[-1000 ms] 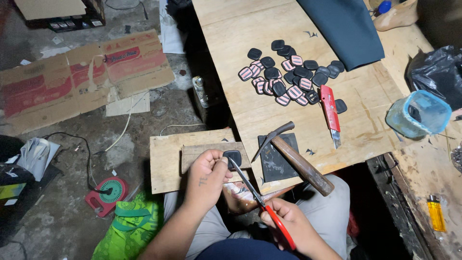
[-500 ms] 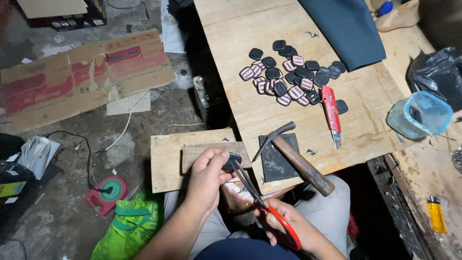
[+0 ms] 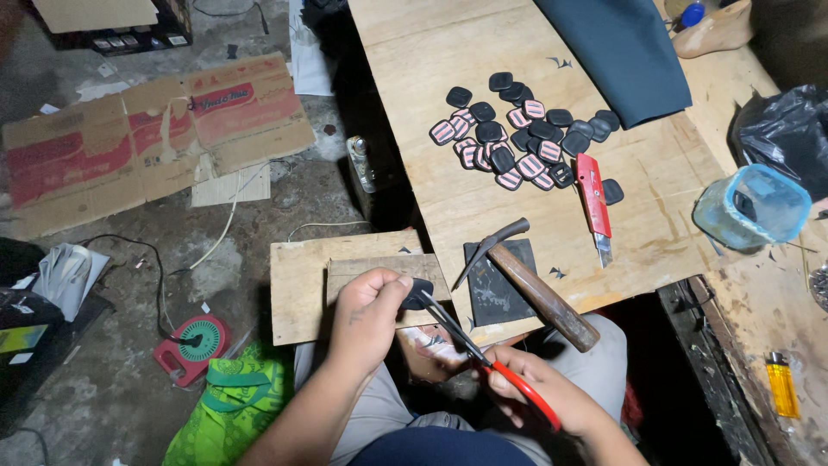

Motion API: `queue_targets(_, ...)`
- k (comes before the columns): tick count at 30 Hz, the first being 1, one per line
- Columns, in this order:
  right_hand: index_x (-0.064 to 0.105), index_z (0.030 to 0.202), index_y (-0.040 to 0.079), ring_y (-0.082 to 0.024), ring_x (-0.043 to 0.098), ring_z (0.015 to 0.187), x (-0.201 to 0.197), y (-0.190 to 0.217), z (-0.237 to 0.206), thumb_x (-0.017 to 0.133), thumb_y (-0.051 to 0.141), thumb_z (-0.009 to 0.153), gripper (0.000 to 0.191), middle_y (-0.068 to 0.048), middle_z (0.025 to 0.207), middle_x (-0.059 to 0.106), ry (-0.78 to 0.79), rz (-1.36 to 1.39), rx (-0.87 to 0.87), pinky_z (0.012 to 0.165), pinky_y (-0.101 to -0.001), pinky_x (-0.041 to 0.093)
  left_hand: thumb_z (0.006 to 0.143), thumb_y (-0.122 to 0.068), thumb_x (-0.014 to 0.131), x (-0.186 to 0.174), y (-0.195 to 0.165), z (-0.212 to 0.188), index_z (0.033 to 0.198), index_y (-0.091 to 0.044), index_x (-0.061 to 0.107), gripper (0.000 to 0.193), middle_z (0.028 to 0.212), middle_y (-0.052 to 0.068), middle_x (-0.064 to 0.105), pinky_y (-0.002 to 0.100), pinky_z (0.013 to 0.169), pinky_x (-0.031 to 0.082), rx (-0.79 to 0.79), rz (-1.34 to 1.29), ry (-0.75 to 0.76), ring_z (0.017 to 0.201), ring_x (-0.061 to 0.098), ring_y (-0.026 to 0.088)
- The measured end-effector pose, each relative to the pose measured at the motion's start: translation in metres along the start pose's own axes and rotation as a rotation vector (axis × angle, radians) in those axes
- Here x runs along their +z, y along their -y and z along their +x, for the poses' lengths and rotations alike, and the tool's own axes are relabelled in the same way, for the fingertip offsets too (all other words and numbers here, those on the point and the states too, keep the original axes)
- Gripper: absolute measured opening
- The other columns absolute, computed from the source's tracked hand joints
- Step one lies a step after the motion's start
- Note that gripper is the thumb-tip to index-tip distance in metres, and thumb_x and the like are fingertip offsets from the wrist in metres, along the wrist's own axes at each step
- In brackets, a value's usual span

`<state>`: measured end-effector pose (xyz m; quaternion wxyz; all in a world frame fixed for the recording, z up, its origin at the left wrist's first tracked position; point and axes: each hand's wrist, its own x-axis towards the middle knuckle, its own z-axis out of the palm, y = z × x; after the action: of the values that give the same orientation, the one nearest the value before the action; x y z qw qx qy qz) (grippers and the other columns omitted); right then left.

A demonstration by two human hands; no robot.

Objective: The person repeatedly picks up small black rubber pieces, trims their edges with scissors, and then uses a hammer and metal punch to emboss a pattern into each piece. Finished pieces are placed into a small container on the table.

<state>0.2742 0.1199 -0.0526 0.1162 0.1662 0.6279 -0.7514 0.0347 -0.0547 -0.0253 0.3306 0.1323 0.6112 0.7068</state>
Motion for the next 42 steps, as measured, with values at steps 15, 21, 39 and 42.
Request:
queue_targets(15,0.065,0.087,0.004,-0.005,0.045,0.066,0.036,0.022,0.011,0.076,0.021,0.088,0.02,0.006,0.073,0.054,-0.281,-0.126,0.147,0.058,-0.023,0.037,0.097,-0.018,0.059,0.01,-0.009,-0.001,0.096,0.004,0.072,0.026,0.086,0.008,0.073,0.031,0.07,0.06,-0.119,-0.106,-0.1,0.073,0.068,0.014)
queue_targets(21,0.06,0.083,0.004,-0.005,0.043,0.066,0.038,0.018,0.013,0.08,0.019,0.086,0.025,0.005,0.072,0.049,-0.301,-0.178,0.08,0.058,-0.0236,0.038,0.097,-0.019,0.059,0.01,-0.011,-0.001,0.094,0.004,0.073,0.027,0.082,0.009,0.073,0.031,0.068,0.06,-0.163,-0.055,-0.128,0.07,0.068,0.015)
queue_targets(39,0.064,0.086,0.004,-0.005,0.049,0.065,0.047,0.021,0.01,0.077,0.019,0.088,0.02,0.004,0.072,0.058,-0.323,-0.13,0.106,0.058,-0.0236,0.041,0.101,-0.019,0.056,0.009,-0.012,-0.014,0.095,-0.002,0.07,0.023,0.087,0.004,0.074,0.027,0.077,0.056,-0.017,-0.095,-0.045,0.078,0.067,0.01)
queue_targets(42,0.063,0.082,0.003,-0.006,0.048,0.064,0.054,0.032,0.001,0.08,0.019,0.087,0.024,0.003,0.07,0.057,-0.339,-0.167,0.113,0.057,-0.0244,0.041,0.105,-0.017,0.055,0.009,-0.011,-0.015,0.097,0.002,0.069,0.025,0.086,0.006,0.072,0.027,0.075,0.054,0.07,-0.037,-0.018,0.077,0.065,0.011)
